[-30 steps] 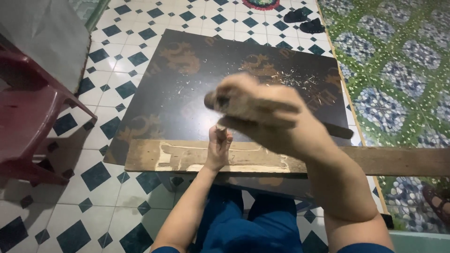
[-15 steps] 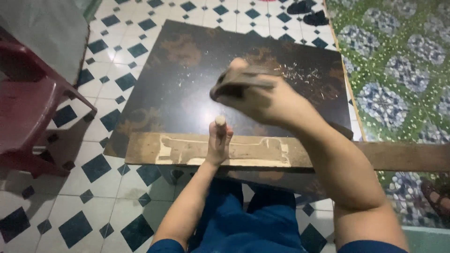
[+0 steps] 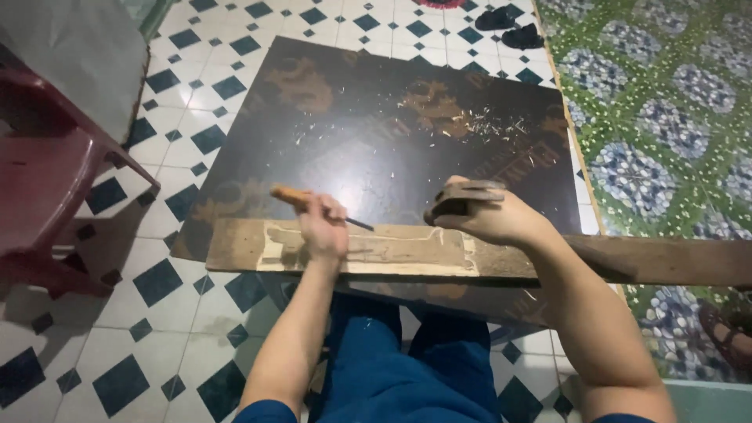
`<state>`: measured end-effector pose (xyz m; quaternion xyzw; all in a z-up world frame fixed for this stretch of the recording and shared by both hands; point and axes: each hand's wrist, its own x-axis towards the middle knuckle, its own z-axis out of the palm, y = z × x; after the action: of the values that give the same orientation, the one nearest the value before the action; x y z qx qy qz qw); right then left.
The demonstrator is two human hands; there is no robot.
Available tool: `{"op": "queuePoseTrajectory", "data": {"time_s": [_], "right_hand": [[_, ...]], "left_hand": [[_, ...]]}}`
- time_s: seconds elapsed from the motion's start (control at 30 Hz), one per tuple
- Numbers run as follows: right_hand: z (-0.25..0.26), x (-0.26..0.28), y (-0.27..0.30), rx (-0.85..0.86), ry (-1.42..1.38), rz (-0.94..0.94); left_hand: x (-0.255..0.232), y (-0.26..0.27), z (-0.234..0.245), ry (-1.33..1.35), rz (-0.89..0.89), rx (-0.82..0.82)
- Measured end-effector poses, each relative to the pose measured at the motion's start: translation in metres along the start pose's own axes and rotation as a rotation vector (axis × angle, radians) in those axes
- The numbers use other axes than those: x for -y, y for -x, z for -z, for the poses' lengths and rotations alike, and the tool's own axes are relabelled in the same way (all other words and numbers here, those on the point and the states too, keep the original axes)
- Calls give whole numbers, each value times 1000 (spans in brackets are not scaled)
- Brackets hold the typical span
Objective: Using a hammer and a small wooden chisel to carve a pattern into a wooden board while sitting on the floor.
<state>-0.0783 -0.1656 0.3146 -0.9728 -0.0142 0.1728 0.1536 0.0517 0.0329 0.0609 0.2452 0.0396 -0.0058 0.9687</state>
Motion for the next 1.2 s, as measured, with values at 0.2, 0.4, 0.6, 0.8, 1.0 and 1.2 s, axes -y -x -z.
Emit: {"op": "queuePoseTrajectory", "data": {"time_s": [0.2,0.4,0.6,0.8,1.0,1.2], "right_hand": [[7,3,21,47,-19,-138],[2,3,20,34,-94,-127],[3,10,17,25,-104,-144],[10,27,13,-21,-127,-69],[19,31,17,-73,-128,-86],[28,41,19,-103,-188,-26]], "left_hand": [[34,12,-1,-242,-130,274],[26,25,-6,-377,-186,348],[20,31,-12,-576,-241,379],[53,18,11,-947,-264,542],[53,13,-8,-991,-110,624],[54,8,-4,-953,-140,645]]}}
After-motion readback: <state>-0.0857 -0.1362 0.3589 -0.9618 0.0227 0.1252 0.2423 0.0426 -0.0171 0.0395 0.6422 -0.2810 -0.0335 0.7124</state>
